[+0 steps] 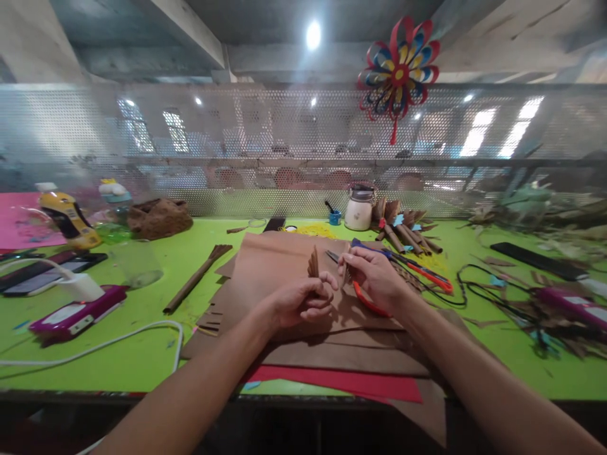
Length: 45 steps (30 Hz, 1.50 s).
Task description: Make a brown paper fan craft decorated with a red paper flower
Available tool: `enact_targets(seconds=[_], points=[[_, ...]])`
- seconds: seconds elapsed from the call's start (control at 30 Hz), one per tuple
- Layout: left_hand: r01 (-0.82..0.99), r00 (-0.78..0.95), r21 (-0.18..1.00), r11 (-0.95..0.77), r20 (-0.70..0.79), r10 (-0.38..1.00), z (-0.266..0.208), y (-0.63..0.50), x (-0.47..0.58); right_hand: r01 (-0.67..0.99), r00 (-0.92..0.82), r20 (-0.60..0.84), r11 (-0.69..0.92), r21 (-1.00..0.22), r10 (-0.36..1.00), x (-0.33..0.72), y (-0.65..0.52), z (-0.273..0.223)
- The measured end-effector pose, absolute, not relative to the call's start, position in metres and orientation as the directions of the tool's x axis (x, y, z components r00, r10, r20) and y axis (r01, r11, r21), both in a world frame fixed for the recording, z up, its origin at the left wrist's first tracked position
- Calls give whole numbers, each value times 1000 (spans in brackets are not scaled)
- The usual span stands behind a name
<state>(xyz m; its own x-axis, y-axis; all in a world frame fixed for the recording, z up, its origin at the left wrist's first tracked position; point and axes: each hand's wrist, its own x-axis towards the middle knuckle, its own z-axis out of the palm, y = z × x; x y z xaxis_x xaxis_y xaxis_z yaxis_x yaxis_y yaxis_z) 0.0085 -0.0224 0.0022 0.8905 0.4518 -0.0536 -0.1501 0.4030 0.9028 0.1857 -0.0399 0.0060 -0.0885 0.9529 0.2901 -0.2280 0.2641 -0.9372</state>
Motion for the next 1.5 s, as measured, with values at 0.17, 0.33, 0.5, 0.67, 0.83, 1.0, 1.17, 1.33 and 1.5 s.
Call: enact_targets(seconds=[0.17, 0.33, 0.5, 0.67, 0.83, 1.0, 1.17, 1.33, 1.5], points=[[-46, 952, 882, 470, -104, 287, 1, -25, 7, -240, -233, 289, 233, -942, 929, 185, -41, 4], [3, 977, 877, 480, -104, 185, -2, -22, 7, -239, -283, 274, 210, -948, 919, 185, -42, 5], [-23, 985, 879, 477, -62, 162, -4, -21, 8, -170, -220, 277, 243, -955, 935, 186, -41, 4], [-5, 991, 867, 499, -62, 118, -2, -22, 8, -136, -170, 257, 235, -962, 951, 186, -41, 4], [11, 987, 867, 498, -89, 133, 1, -24, 8, -199, -184, 272, 235, -951, 944, 184, -41, 5], [79, 976, 879, 471, -164, 143, 1, -25, 7, -278, -291, 239, 157, -948, 926, 183, -41, 4], [89, 966, 900, 426, -183, 184, -4, -21, 10, -290, -311, 196, 104, -951, 930, 186, -41, 5], [20, 844, 948, 317, -186, 503, -10, -18, 16, -253, -280, 197, 125, -959, 940, 186, -42, 6], [113, 659, 988, 106, -154, 736, -13, -23, 24, -80, -172, 226, 215, -973, 959, 176, -46, 5]])
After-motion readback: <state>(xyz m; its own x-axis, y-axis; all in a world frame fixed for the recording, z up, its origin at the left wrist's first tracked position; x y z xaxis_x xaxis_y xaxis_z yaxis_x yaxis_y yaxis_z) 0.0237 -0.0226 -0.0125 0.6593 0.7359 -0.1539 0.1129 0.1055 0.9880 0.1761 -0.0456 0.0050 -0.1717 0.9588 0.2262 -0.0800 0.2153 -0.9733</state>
